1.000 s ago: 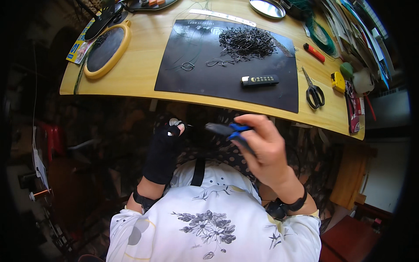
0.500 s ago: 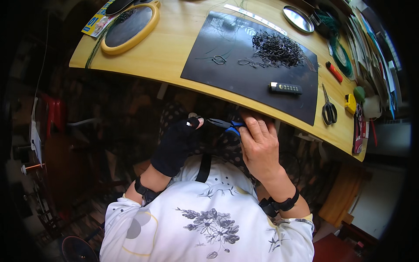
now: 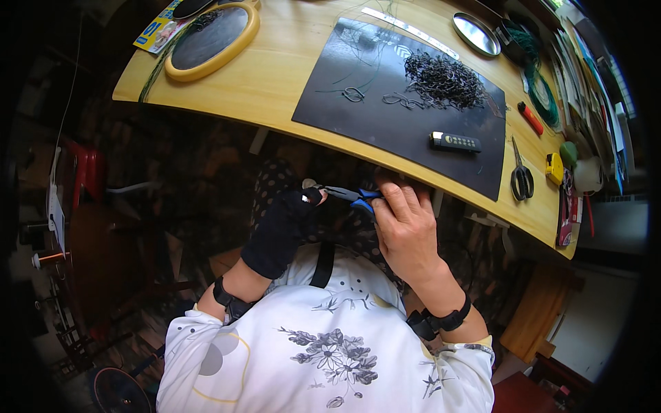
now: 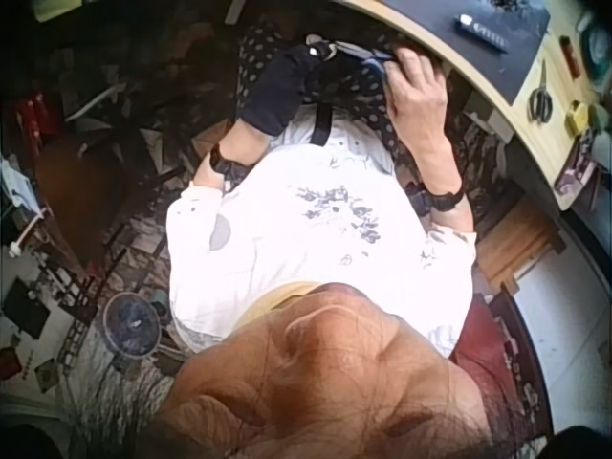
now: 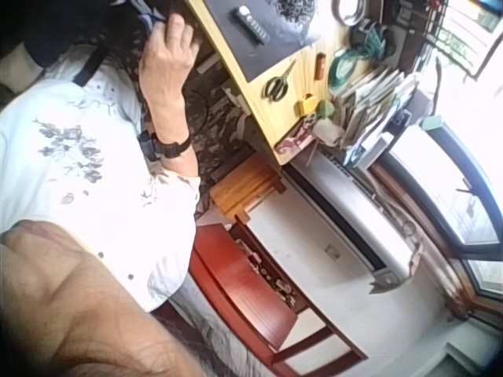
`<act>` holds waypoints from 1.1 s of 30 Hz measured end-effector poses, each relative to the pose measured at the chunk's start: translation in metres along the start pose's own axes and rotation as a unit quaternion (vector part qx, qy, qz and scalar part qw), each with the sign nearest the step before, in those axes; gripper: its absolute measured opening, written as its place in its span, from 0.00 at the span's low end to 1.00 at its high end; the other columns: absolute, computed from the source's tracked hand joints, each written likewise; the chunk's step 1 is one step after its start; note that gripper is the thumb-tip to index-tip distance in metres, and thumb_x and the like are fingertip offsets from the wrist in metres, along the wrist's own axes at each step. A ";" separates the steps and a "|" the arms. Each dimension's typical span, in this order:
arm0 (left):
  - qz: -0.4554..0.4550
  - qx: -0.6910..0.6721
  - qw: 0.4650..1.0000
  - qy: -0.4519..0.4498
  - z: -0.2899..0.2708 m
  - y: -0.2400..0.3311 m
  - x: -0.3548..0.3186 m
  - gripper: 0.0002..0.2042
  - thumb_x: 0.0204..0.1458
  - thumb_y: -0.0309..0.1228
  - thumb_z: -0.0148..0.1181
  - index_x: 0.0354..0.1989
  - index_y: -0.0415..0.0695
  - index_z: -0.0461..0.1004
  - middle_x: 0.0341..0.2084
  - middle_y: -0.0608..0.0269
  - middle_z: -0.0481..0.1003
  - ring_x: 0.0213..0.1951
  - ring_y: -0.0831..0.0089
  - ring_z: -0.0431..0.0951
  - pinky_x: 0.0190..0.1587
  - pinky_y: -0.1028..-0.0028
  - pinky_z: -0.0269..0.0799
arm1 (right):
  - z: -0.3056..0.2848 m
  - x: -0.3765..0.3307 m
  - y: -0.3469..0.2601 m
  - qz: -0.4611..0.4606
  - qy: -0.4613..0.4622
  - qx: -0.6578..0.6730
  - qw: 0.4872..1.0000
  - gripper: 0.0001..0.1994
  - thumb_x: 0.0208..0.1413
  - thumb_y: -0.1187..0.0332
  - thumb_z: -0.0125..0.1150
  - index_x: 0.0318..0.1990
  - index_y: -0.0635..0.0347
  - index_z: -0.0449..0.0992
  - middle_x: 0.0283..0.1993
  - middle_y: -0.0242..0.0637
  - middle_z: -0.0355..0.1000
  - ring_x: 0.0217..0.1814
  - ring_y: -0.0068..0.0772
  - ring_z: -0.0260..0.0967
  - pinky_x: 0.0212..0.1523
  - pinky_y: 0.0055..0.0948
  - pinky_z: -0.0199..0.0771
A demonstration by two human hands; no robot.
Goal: Assemble fishing rigs by threading swivels and beads onto wire/fishing line and using tools for cutting and crimping.
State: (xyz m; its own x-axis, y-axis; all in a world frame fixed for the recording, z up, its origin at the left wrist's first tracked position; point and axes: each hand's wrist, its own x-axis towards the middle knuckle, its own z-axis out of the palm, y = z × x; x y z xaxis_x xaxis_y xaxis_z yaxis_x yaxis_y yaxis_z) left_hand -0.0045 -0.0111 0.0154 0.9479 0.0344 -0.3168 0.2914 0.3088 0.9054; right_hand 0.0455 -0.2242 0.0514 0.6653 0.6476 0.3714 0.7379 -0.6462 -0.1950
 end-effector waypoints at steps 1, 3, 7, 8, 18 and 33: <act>0.007 0.011 1.000 -0.009 -0.001 -0.001 0.001 0.11 0.65 0.38 0.59 0.41 0.43 0.80 0.33 0.77 0.73 0.39 0.85 0.70 0.43 0.79 0.65 | 0.000 0.000 0.000 -0.001 -0.001 0.010 1.000 0.15 0.39 0.79 0.67 0.39 0.68 0.78 0.52 0.49 0.72 0.50 0.52 0.71 0.48 0.46 0.69; 0.002 0.012 1.000 -0.007 -0.002 -0.004 0.000 0.11 0.65 0.38 0.59 0.41 0.42 0.80 0.33 0.76 0.73 0.39 0.85 0.71 0.43 0.78 0.65 | 0.001 -0.001 -0.001 0.001 -0.006 0.010 1.000 0.13 0.42 0.78 0.68 0.37 0.68 0.77 0.49 0.48 0.72 0.47 0.51 0.71 0.46 0.44 0.70; -0.009 0.002 1.000 -0.012 -0.004 -0.006 0.000 0.11 0.65 0.37 0.59 0.42 0.41 0.80 0.33 0.75 0.74 0.40 0.84 0.72 0.44 0.78 0.66 | 0.003 -0.003 -0.002 0.017 -0.006 0.028 0.999 0.11 0.46 0.74 0.72 0.33 0.66 0.75 0.42 0.46 0.70 0.41 0.50 0.71 0.40 0.41 0.72; -0.009 0.002 1.000 -0.010 -0.004 -0.006 0.001 0.11 0.65 0.37 0.59 0.41 0.42 0.80 0.33 0.75 0.74 0.40 0.84 0.72 0.44 0.78 0.66 | 0.004 -0.003 -0.001 0.014 -0.003 0.031 0.999 0.11 0.47 0.73 0.73 0.33 0.65 0.75 0.41 0.45 0.70 0.40 0.49 0.71 0.38 0.40 0.72; -0.037 0.115 0.987 -0.103 -0.017 -0.005 0.006 0.06 0.63 0.30 0.61 0.37 0.42 0.80 0.28 0.67 0.76 0.32 0.78 0.74 0.35 0.74 0.69 | -0.001 -0.004 0.007 0.073 0.001 0.109 0.991 0.12 0.50 0.69 0.74 0.31 0.66 0.75 0.36 0.46 0.71 0.34 0.50 0.72 0.34 0.41 0.74; -0.027 -0.468 0.881 -0.060 -0.019 -0.004 0.030 0.13 0.70 0.38 0.50 0.30 0.49 0.67 0.22 0.71 0.63 0.26 0.77 0.65 0.33 0.72 0.66 | 0.017 -0.013 -0.004 0.027 -0.034 0.188 0.981 0.16 0.54 0.62 0.73 0.27 0.64 0.74 0.29 0.42 0.66 0.25 0.44 0.68 0.25 0.35 0.70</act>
State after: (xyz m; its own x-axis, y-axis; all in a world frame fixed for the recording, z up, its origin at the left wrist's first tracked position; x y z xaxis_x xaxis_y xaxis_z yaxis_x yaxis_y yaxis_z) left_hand 0.0203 0.0070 -0.0028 0.9589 -0.0881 -0.2698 0.1559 0.9578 0.2416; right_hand 0.0359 -0.2234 0.0322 0.7015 0.6503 0.2916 0.6822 -0.4945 -0.5386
